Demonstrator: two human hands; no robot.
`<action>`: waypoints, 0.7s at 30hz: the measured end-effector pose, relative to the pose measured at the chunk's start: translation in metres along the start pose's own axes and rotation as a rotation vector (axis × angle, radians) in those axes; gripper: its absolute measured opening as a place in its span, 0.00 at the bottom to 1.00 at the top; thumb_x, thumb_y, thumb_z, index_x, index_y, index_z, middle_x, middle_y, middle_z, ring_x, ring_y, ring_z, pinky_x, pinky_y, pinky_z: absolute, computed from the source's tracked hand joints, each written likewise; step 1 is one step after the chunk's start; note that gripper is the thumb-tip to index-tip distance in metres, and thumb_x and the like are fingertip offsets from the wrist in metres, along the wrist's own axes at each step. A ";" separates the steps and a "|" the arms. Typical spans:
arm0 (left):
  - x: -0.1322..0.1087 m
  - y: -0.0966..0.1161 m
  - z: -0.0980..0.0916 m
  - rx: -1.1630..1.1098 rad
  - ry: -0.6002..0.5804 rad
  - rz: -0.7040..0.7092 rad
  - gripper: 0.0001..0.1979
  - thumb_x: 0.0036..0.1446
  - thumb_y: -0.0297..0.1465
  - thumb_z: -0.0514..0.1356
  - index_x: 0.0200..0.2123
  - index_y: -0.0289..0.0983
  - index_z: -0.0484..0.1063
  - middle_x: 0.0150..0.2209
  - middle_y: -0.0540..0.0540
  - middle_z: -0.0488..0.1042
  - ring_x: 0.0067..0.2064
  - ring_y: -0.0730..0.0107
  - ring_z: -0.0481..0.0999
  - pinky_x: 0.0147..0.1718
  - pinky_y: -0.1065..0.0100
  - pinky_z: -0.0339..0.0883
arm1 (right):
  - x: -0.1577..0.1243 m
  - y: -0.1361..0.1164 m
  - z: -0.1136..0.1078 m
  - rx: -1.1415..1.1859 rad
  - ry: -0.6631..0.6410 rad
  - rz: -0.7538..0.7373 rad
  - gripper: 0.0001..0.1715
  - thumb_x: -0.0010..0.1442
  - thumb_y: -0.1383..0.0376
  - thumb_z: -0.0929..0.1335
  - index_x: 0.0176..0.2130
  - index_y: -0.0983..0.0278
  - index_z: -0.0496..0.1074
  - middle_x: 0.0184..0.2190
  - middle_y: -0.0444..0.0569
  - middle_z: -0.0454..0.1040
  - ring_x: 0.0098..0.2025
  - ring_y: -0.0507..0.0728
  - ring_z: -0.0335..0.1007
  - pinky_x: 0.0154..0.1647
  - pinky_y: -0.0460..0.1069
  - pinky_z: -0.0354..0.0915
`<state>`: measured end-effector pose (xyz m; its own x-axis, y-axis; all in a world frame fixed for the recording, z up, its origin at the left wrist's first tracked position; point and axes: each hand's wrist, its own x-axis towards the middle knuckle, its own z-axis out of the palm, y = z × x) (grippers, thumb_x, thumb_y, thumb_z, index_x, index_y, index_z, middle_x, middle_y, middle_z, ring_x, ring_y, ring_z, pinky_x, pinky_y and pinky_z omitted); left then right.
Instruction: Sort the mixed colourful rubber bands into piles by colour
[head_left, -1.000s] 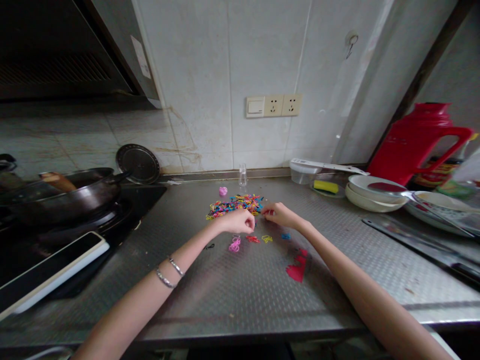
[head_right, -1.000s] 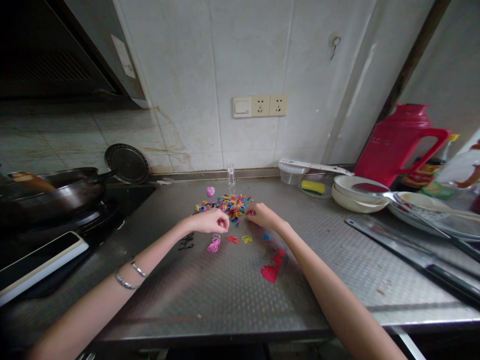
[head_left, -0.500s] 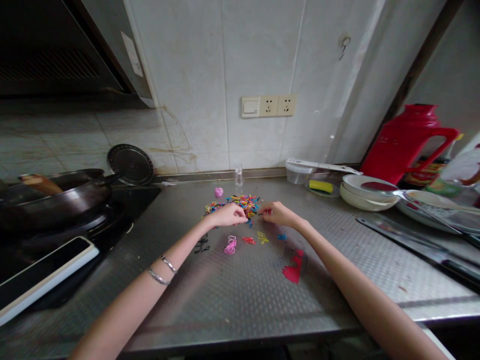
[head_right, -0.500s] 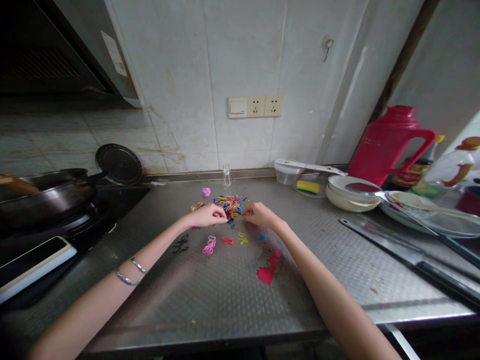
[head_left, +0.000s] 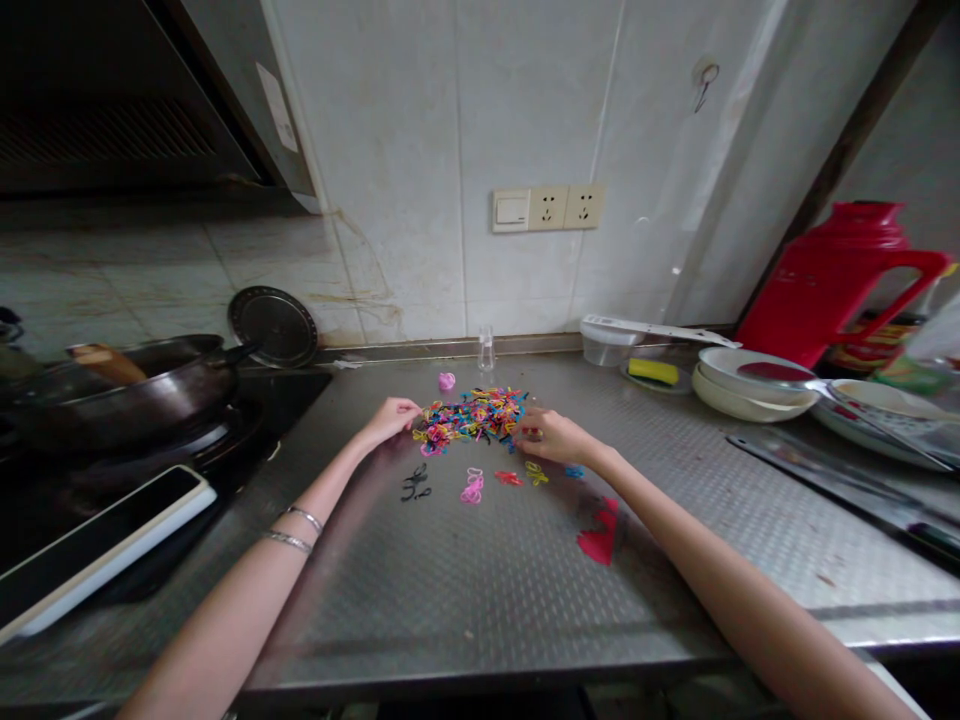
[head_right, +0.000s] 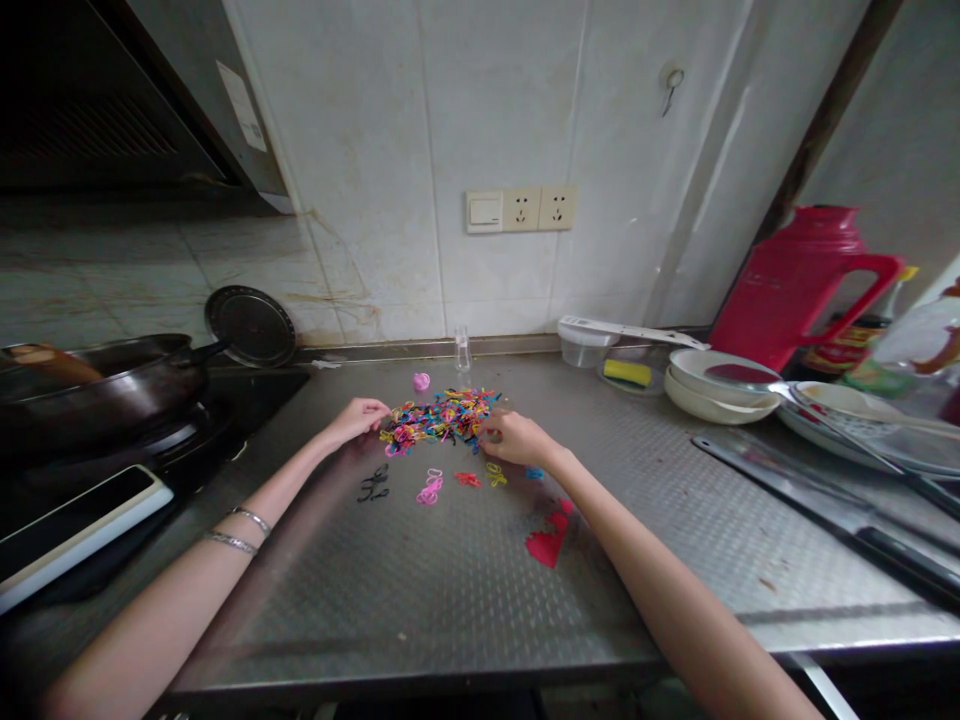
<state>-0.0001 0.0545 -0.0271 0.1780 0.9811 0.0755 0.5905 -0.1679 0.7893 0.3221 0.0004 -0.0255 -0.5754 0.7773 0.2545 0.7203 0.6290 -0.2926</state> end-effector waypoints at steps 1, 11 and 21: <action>0.000 -0.001 0.000 0.000 0.009 -0.005 0.14 0.46 0.36 0.54 0.29 0.30 0.72 0.14 0.53 0.62 0.16 0.79 0.57 0.16 0.75 0.48 | 0.000 -0.005 0.000 -0.022 -0.005 -0.009 0.14 0.52 0.63 0.64 0.40 0.60 0.72 0.36 0.48 0.70 0.33 0.51 0.65 0.33 0.44 0.58; -0.002 -0.007 0.003 -0.015 -0.018 0.019 0.13 0.46 0.34 0.54 0.27 0.30 0.73 0.15 0.52 0.64 0.18 0.79 0.58 0.19 0.75 0.49 | 0.000 -0.015 0.004 -0.053 0.002 -0.020 0.10 0.55 0.66 0.62 0.35 0.62 0.72 0.35 0.48 0.68 0.33 0.50 0.64 0.33 0.43 0.58; 0.000 -0.009 0.004 -0.030 -0.012 0.010 0.12 0.45 0.34 0.55 0.26 0.30 0.73 0.15 0.52 0.65 0.19 0.78 0.60 0.19 0.75 0.50 | 0.006 -0.005 0.006 0.258 0.098 -0.010 0.09 0.52 0.67 0.63 0.29 0.66 0.73 0.27 0.46 0.73 0.30 0.50 0.66 0.34 0.44 0.61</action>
<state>-0.0026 0.0553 -0.0366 0.1931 0.9782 0.0762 0.5645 -0.1743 0.8068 0.3126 0.0017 -0.0275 -0.5326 0.7740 0.3424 0.5855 0.6291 -0.5113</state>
